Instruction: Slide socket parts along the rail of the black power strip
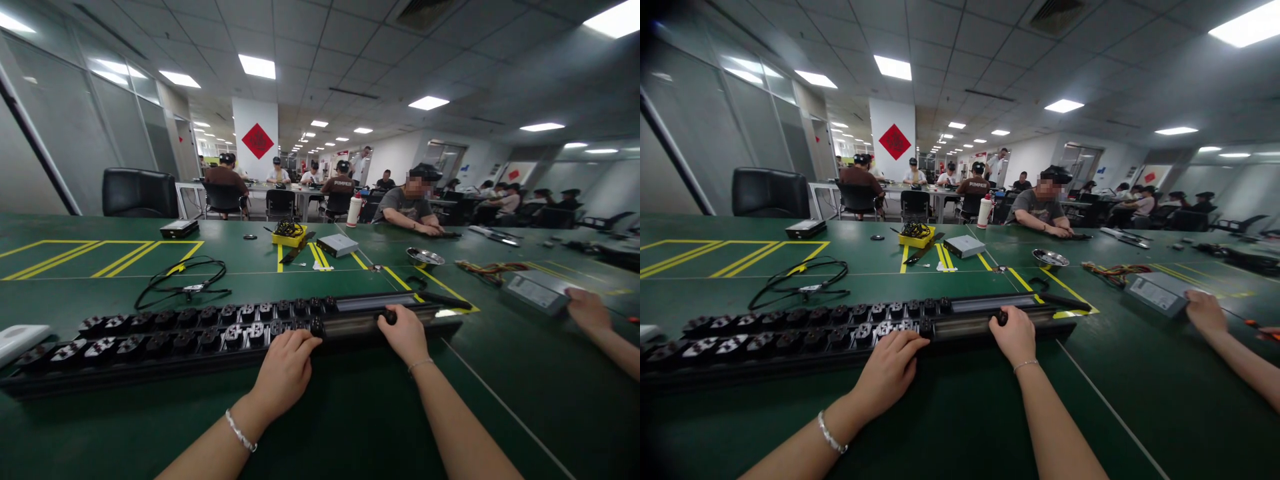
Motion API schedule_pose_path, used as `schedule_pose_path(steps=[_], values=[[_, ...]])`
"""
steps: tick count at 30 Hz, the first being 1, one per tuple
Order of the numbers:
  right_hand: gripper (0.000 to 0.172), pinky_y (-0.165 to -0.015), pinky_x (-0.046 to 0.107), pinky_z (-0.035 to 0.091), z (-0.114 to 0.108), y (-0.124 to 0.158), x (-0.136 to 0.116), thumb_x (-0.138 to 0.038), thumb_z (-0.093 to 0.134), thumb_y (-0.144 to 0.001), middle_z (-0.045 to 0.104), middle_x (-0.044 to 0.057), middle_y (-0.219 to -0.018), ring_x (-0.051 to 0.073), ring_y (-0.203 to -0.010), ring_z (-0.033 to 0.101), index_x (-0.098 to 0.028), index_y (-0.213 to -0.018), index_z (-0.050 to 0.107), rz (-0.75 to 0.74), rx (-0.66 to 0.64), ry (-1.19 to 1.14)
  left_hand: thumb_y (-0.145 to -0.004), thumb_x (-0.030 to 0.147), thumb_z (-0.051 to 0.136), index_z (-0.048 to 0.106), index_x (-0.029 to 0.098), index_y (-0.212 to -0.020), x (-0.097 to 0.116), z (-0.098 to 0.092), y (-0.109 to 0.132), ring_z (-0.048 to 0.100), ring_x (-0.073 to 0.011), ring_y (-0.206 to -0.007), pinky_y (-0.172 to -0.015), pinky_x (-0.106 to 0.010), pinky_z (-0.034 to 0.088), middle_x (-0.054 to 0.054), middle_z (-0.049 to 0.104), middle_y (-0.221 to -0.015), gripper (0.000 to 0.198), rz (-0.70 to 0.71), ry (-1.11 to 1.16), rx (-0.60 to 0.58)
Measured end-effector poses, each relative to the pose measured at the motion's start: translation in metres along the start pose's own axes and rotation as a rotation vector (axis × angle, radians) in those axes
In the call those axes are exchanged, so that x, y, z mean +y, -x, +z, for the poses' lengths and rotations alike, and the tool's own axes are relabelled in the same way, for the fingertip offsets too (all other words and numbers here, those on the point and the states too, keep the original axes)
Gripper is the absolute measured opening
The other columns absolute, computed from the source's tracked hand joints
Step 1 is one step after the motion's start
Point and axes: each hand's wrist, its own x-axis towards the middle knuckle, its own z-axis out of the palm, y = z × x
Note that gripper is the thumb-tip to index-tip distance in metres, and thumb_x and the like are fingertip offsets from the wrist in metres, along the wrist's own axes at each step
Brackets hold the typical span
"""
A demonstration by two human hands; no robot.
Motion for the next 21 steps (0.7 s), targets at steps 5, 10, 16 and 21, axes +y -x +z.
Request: schedule_pose_path(steps=[5, 10, 16, 21], values=[[0.024, -0.087, 0.036, 0.035, 0.0023, -0.0004, 0.0024, -0.034, 0.049, -0.071, 0.064, 0.008, -0.095, 0.023, -0.093, 0.055, -0.018, -0.086, 0.058, -0.005, 0.015, 0.025, -0.077, 0.006, 0.043, 0.051, 0.025, -0.114, 0.0010, -0.0015, -0.0003, 0.049, -0.0183, -0.099, -0.086, -0.038, 0.044, -0.003, 0.054, -0.109, 0.042, -0.002, 0.019, -0.016], [0.026, -0.093, 0.040, 0.030, 0.0039, 0.0002, 0.0028, -0.035, 0.048, -0.071, 0.064, 0.008, -0.096, 0.024, -0.094, 0.055, -0.018, -0.088, 0.059, 0.000, 0.035, 0.039, -0.077, 0.006, 0.043, 0.051, 0.025, -0.114, -0.0002, 0.0004, 0.0002, 0.049, -0.0183, -0.098, -0.086, -0.038, 0.044, -0.003, 0.054, -0.109, 0.042, 0.005, 0.021, -0.002], [0.029, -0.087, 0.035, 0.035, 0.0015, 0.0007, 0.0005, -0.035, 0.048, -0.072, 0.064, 0.009, -0.096, 0.024, -0.093, 0.055, -0.016, -0.091, 0.060, -0.004, 0.016, 0.038, -0.077, 0.006, 0.043, 0.053, 0.024, -0.112, -0.0010, 0.0024, -0.0001, 0.050, -0.0186, -0.096, -0.086, -0.038, 0.044, -0.004, 0.055, -0.108, 0.041, 0.005, 0.009, 0.005], [0.028, -0.087, 0.035, 0.036, 0.0008, 0.0006, 0.0007, -0.034, 0.048, -0.072, 0.064, 0.009, -0.096, 0.023, -0.093, 0.056, -0.016, -0.090, 0.060, -0.008, 0.032, 0.026, -0.076, 0.005, 0.043, 0.053, 0.025, -0.112, -0.0014, 0.0031, -0.0004, 0.050, -0.0184, -0.097, -0.086, -0.038, 0.044, -0.003, 0.055, -0.109, 0.042, 0.012, -0.003, 0.011]])
